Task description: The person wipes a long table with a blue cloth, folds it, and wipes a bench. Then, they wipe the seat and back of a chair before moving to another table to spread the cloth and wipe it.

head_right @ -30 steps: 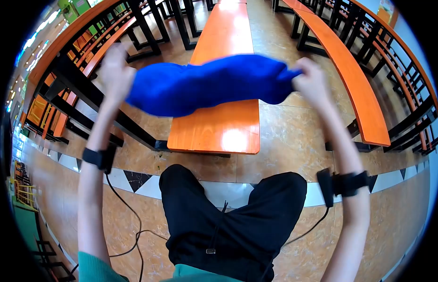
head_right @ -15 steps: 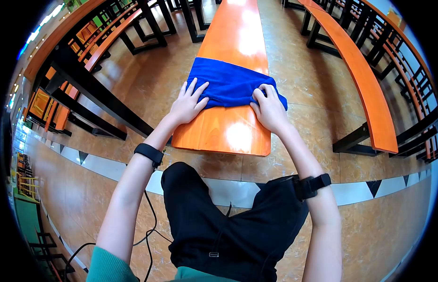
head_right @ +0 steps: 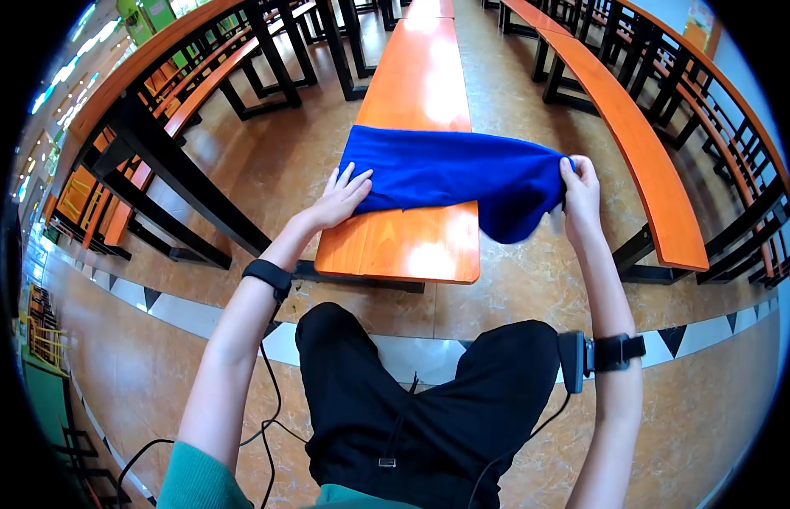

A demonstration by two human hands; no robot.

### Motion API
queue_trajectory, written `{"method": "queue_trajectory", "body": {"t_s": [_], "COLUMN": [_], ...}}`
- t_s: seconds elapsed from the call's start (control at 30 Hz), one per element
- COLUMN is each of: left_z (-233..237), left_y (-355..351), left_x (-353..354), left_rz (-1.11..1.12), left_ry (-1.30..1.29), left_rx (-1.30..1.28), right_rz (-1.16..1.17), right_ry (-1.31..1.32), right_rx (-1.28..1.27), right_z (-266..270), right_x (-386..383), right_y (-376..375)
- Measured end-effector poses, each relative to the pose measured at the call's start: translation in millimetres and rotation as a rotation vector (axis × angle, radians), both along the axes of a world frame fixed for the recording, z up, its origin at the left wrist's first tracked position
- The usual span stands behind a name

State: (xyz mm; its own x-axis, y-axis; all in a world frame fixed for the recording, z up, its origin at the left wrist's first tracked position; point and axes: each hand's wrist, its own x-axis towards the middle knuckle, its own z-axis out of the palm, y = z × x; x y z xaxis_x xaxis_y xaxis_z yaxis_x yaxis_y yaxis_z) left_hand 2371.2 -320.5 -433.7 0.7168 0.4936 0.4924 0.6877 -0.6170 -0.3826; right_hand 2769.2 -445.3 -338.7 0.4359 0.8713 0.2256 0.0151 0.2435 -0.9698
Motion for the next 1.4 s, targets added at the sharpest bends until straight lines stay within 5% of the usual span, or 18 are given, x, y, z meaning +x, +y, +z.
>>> {"method": "queue_trajectory", "body": {"t_s": [0.07, 0.1, 0.2, 0.23, 0.4, 0.53, 0.63, 0.7, 0.8, 0.87, 0.93, 1.03, 1.13, 1.27, 1.33, 1.4], "left_z": [36, 44, 92, 84, 84, 61, 73, 93, 125, 151, 171, 216, 228, 184, 151, 125], "left_y": [-20, -28, -49, -45, -42, -19, -21, -33, -23, -4, 23, 0, -24, -77, -104, -130], "left_x": [16, 20, 46, 47, 51, 15, -2, -3, -4, -6, -12, -8, -21, -37, -47, -50], "left_rz": [0.209, 0.102, 0.358, 0.272, 0.242, 0.163, 0.366, 0.197, -0.042, -0.027, -0.203, 0.086, 0.347, 0.263, 0.102, -0.022], "left_ry": [-0.361, -0.445, -0.397, -0.395, -0.491, -0.706, -1.028, -1.419, -1.757, -1.686, -1.344, -0.981, -0.681, -0.372, -0.266, -0.353], "left_rx": [-0.884, -0.693, -0.809, -0.637, -0.663, -0.593, -0.886, -1.103, -0.929, -0.691, -0.100, 0.222, 0.472, 0.375, 0.066, -0.409], "right_rz": [0.198, 0.268, 0.511, 0.555, 1.003, 0.600, 0.141, 0.228, 0.131, -0.155, -0.426, -0.768, -0.804, -0.484, -0.063, 0.258], "right_ry": [-0.090, -0.182, -0.486, -0.673, -0.877, -0.991, -0.989, -0.985, -1.269, -1.304, -1.367, -1.522, -1.519, -1.732, -1.748, -1.759], "right_rx": [0.121, 0.097, -0.095, 0.129, 0.138, 0.027, 0.013, -0.088, -0.049, -0.032, 0.107, 0.347, 0.456, 0.327, -0.129, -0.329], "right_z": [35, 53, 86, 86, 81, 73, 58, 62, 76, 99, 120, 155, 154, 85, 37, 5], "right_x": [-32, -50, -87, -101, -129, -106, -90, -79, -68, -71, -58, -55, -52, -34, -15, -6], "right_y": [-24, -42, -94, -105, -152, -151, -152, -141, -96, -56, -10, 12, 1, -38, -59, -80]}}
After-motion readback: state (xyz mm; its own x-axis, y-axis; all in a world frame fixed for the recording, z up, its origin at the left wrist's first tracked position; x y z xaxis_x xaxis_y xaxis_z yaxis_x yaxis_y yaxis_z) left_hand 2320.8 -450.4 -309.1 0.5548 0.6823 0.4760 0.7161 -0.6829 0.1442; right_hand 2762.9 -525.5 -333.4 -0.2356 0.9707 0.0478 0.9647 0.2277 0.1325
